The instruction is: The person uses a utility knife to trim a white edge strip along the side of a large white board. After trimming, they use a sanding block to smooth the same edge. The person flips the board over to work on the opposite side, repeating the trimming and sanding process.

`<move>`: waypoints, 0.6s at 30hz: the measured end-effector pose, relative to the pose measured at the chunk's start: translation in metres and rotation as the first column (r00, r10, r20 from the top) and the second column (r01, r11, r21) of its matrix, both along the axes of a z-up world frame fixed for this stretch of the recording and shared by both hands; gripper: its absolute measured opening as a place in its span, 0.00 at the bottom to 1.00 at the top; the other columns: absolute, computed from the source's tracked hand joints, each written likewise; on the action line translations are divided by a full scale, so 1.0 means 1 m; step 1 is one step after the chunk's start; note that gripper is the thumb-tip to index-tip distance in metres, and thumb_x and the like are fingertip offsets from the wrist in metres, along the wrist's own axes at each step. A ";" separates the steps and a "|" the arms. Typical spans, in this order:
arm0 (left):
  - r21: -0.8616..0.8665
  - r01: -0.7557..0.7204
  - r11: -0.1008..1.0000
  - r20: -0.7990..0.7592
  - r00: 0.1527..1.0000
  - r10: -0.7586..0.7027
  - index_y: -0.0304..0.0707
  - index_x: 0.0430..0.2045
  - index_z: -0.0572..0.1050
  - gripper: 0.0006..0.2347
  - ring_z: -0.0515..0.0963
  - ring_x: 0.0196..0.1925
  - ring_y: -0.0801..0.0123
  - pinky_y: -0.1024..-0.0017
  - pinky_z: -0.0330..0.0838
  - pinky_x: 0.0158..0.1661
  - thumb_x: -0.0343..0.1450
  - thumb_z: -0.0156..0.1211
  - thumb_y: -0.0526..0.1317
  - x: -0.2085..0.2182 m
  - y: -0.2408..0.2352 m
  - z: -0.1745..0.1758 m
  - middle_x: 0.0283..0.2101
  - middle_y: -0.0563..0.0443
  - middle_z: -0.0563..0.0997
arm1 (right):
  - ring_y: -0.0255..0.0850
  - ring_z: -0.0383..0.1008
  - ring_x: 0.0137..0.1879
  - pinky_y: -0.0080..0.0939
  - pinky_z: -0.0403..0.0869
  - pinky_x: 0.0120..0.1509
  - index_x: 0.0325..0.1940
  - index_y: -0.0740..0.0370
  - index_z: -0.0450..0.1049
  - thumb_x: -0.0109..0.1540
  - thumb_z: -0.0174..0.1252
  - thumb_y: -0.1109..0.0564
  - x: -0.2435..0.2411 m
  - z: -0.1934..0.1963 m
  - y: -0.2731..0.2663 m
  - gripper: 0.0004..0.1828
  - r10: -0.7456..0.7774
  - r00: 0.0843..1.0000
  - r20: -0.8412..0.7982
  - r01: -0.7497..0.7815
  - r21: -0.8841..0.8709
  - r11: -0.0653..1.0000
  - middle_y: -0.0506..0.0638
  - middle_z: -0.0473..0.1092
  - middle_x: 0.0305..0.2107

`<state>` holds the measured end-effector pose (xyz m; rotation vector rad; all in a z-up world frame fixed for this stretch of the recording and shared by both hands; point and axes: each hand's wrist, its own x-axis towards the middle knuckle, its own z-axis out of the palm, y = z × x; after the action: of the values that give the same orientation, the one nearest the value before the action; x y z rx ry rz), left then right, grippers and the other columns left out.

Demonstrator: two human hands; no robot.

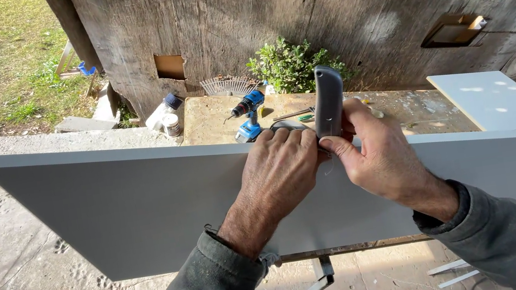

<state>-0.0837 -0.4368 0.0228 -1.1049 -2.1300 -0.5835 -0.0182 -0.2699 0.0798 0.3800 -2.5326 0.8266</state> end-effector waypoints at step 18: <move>-0.148 -0.010 0.989 0.174 0.984 0.036 0.40 0.35 0.73 0.13 0.83 0.39 0.54 0.56 0.71 0.41 0.70 0.59 0.50 -0.015 -0.148 0.034 0.35 0.45 0.84 | 0.55 0.78 0.36 0.51 0.74 0.39 0.50 0.67 0.69 0.65 0.64 0.59 -0.007 0.003 -0.126 0.14 0.176 0.969 -0.172 -0.180 -0.011 0.984 0.60 0.73 0.32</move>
<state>-0.0989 -0.5851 0.0563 -1.1420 -2.3675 -0.5378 -0.0250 -0.3958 0.0826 0.6490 -2.3511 0.8540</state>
